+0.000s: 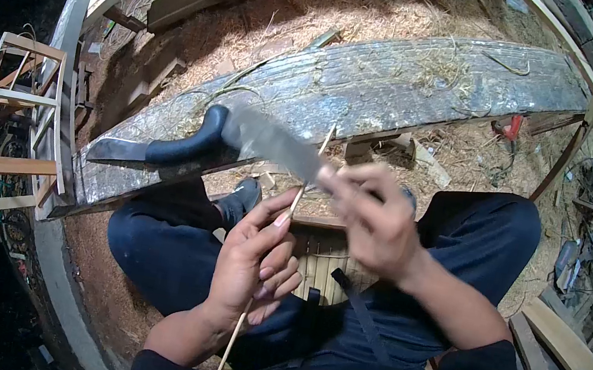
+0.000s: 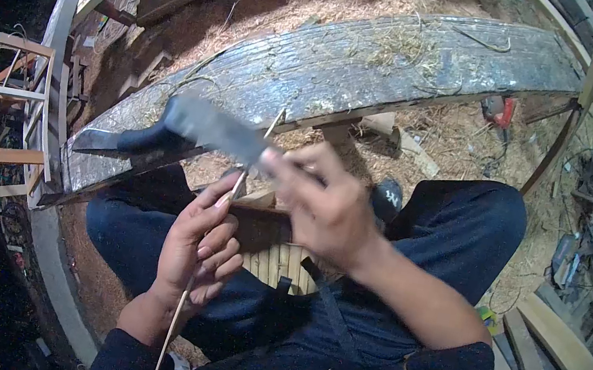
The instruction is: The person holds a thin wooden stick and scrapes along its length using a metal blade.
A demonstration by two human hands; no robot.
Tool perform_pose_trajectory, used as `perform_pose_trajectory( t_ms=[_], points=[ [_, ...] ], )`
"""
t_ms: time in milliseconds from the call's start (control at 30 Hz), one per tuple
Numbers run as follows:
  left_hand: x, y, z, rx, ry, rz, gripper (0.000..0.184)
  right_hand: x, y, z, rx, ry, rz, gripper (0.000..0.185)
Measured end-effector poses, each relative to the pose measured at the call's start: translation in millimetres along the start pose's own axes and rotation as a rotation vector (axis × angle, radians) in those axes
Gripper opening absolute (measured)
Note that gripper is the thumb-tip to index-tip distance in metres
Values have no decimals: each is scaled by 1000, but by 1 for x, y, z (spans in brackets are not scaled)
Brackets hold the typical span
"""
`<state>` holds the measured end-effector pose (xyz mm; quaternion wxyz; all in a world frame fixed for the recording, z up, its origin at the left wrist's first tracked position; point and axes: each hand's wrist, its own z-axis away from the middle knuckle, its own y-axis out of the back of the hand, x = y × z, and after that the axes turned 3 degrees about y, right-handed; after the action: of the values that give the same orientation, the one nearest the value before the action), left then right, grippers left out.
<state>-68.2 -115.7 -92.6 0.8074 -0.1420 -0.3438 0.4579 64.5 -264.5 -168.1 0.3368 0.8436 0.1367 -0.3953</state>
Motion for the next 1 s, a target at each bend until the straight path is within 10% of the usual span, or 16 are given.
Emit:
perform_pose_trajectory(
  t_ms=[433, 500, 733, 1000],
  points=[
    [10, 4, -5, -101, -75, -45, 38, 6, 18, -12, 146, -72, -4, 32],
    [14, 3, -11, -97, -152, -137, 38, 0, 21, -7, 212, -583, -554, 29],
    [13, 4, -39, -169, -130, -307, 37, 5, 52, -23, 175, -860, -1260, 39],
    [11, 18, -55, -134, -259, -248, 30, 2, 62, -16, 25, -836, -1074, 44]
  ],
)
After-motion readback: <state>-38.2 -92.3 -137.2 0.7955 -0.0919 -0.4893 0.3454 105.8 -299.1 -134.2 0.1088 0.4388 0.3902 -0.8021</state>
